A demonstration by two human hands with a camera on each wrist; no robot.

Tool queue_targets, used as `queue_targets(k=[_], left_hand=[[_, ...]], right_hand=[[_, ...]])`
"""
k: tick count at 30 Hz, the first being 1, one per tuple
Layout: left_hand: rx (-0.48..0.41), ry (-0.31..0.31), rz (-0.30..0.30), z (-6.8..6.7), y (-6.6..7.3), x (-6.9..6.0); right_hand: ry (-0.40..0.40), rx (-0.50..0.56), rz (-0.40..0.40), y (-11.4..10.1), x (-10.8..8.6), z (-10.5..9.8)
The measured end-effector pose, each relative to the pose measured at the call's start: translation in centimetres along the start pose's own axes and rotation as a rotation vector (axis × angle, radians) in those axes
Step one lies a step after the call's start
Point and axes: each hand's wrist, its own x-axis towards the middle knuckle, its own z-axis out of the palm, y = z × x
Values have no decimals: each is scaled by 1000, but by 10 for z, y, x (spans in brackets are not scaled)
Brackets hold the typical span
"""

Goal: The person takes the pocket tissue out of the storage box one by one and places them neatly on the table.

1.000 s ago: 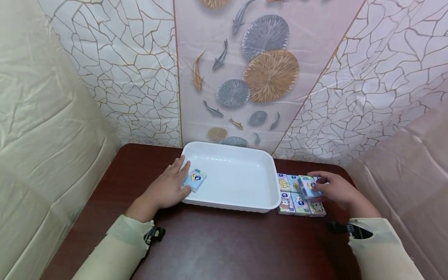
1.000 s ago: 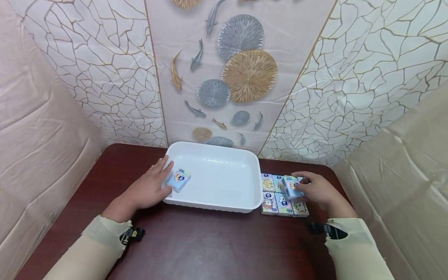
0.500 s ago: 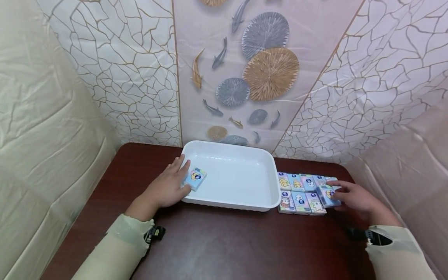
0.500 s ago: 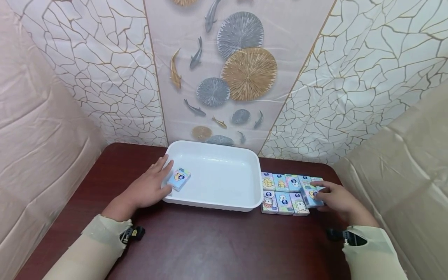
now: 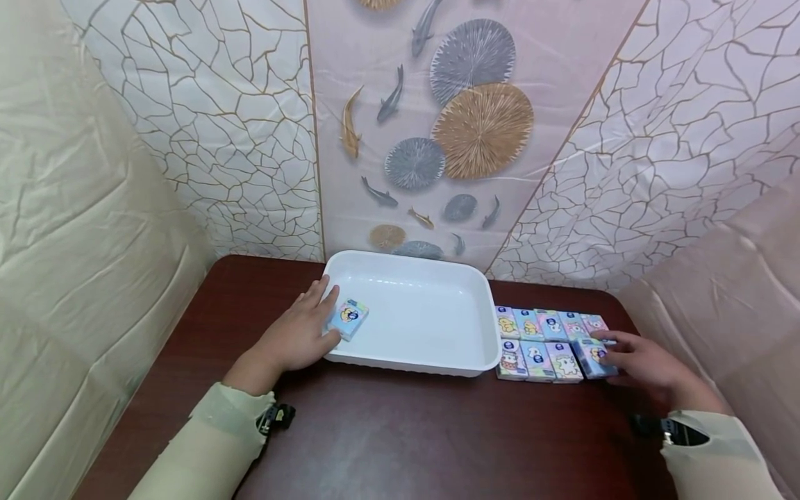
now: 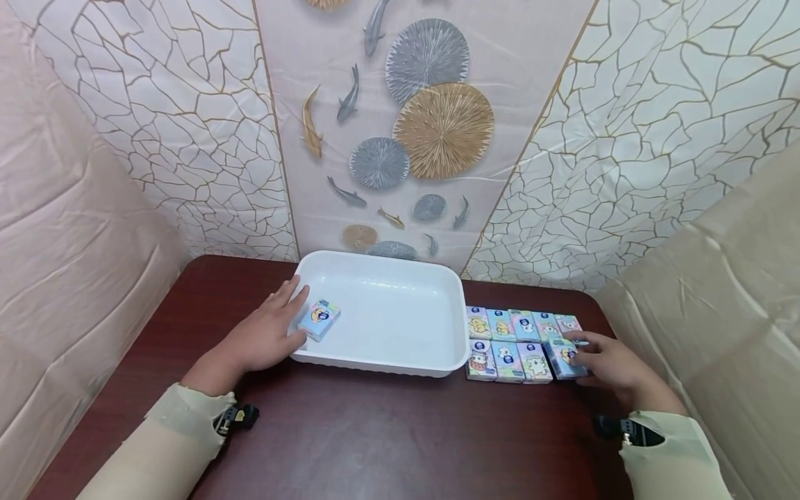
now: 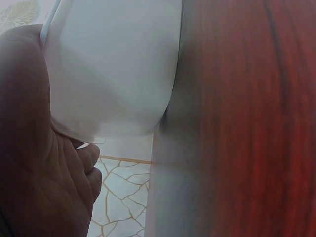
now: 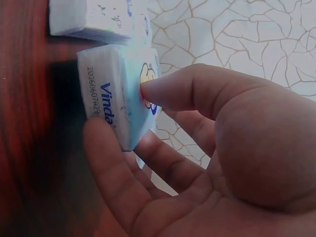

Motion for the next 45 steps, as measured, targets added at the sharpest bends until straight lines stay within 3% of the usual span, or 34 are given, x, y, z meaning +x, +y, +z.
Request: queue_targets(k=[12, 22, 36, 41, 45], left_hand=[[-2, 0, -2, 0, -1, 1], [4, 6, 0, 2, -2, 2], [-9, 7, 15, 1, -1, 0], [-10, 10, 20, 0, -1, 0], [-9, 10, 19, 0, -1, 0]], right_hand=[[25, 32, 56, 3, 6, 13], [44, -10, 33, 3, 3, 17], [139, -300, -34, -3, 1, 23], [241, -434, -58, -17, -4, 28], [291, -472, -90, -37, -9, 38]])
